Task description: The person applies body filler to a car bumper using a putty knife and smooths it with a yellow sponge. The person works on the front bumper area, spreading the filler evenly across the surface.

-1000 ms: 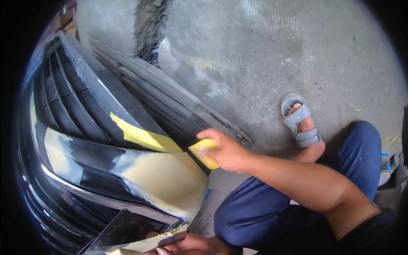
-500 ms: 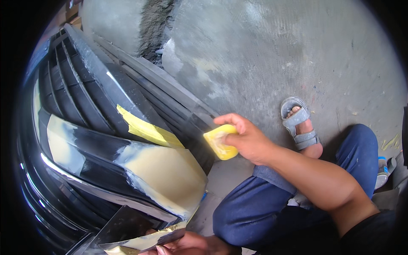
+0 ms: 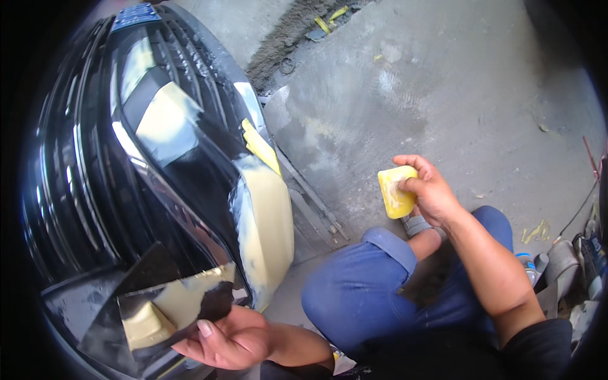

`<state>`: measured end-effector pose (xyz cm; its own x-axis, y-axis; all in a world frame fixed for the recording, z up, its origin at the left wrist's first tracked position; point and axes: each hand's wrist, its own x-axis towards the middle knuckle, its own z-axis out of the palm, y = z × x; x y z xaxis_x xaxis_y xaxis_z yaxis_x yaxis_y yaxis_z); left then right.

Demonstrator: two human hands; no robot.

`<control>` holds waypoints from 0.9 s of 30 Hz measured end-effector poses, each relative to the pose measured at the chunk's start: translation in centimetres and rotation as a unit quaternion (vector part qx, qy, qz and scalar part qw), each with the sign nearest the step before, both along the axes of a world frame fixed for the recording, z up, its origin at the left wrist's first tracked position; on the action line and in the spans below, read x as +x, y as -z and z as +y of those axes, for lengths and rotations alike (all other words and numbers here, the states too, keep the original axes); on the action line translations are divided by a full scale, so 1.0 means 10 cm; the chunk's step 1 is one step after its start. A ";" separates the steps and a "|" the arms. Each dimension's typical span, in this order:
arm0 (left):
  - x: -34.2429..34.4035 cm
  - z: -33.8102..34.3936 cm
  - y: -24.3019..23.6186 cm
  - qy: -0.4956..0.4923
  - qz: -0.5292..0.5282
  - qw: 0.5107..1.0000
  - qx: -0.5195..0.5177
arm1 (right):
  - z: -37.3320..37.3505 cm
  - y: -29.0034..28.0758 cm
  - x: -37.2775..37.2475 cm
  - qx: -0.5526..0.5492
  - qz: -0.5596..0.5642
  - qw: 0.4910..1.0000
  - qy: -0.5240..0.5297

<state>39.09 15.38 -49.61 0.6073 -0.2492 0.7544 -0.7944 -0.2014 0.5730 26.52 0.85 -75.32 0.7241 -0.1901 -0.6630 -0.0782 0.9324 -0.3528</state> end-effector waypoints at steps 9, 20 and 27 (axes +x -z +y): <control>0.12 0.32 -0.65 0.036 -0.002 0.997 -0.075 | -0.40 -0.78 -0.59 -0.186 0.046 0.974 0.123; 0.07 0.44 -1.29 0.133 0.144 0.977 -0.088 | -0.17 -1.62 -1.62 -0.223 0.111 0.934 0.257; -0.11 0.42 -2.40 0.213 0.238 0.948 -0.008 | 0.24 -2.54 -1.89 -0.172 0.117 0.931 0.300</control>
<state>37.96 19.57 -25.64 0.7259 -0.5397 0.4263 -0.4531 0.0911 0.8868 7.65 3.29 -49.91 0.2615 -0.7439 -0.6150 0.3085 0.6682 -0.6770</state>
